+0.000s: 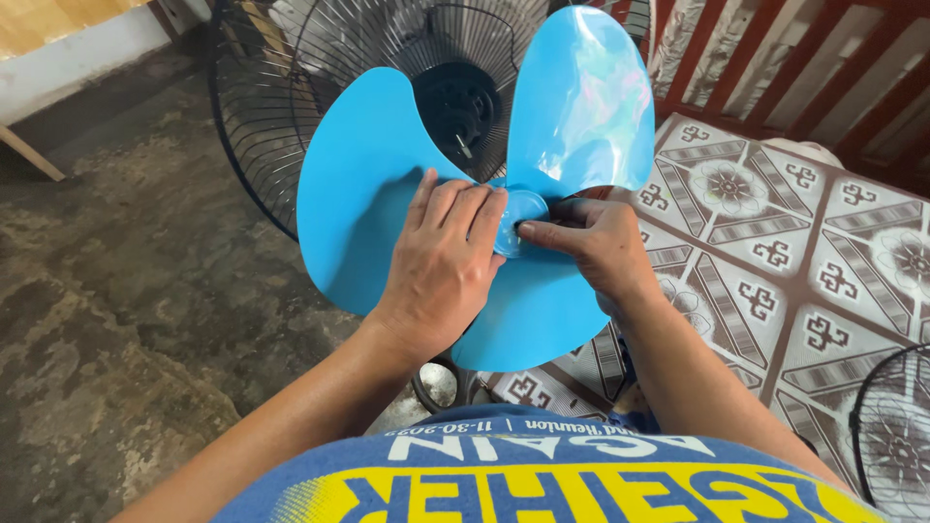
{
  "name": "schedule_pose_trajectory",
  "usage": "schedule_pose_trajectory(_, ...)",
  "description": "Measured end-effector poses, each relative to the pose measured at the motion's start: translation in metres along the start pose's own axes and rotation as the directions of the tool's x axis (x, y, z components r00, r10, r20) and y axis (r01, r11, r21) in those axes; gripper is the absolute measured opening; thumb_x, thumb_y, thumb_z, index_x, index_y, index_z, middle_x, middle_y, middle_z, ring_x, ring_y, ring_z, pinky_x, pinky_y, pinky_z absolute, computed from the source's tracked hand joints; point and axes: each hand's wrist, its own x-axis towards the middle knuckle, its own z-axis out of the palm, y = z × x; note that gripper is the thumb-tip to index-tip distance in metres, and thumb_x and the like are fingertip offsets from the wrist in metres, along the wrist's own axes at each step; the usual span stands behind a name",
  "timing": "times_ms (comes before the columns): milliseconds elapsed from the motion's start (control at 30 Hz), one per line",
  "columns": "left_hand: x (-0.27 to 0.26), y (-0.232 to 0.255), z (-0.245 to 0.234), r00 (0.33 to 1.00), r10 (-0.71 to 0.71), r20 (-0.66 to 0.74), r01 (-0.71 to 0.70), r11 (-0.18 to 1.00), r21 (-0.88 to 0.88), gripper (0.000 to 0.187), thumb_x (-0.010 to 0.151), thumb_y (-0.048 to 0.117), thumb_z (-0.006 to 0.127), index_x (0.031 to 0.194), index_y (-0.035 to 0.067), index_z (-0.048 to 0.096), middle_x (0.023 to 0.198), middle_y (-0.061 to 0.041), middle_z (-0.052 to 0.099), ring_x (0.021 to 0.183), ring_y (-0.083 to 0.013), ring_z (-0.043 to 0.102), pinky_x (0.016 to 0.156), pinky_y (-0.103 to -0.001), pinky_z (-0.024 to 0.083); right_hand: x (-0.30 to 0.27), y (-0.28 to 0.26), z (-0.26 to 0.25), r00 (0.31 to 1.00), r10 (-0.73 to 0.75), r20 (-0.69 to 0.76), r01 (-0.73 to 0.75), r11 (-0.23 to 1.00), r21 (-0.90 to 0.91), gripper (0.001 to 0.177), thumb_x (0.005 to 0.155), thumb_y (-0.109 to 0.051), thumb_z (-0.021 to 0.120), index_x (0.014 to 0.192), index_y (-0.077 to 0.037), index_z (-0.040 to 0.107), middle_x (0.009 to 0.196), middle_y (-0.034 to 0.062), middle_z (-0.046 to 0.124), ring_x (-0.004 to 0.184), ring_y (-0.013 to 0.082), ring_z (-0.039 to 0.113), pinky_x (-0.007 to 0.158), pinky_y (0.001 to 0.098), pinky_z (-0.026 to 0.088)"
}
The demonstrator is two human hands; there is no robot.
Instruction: The person removes the front grill of a standing electric fan, then installs a blue three-blade fan blade onto the motor shaft and secures it with a black knob. The person does not reattach the front grill within the clip.
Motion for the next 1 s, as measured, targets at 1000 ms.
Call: schedule_pose_trajectory(1000, 0.01, -0.042, 0.011, 0.985, -0.077, -0.156, 0.098, 0.987, 0.129, 0.059, 0.077, 0.016, 0.085, 0.13, 0.005, 0.062, 0.126, -0.005, 0.062, 0.125, -0.025, 0.055, 0.119, -0.058, 0.031, 0.058, 0.011, 0.038, 0.982, -0.186, -0.035, 0.188, 0.981, 0.056, 0.04, 0.077, -0.011, 0.085, 0.109, 0.006, 0.07, 0.096, 0.0108, 0.077, 0.085, 0.0125, 0.071, 0.078, 0.0266, 0.058)
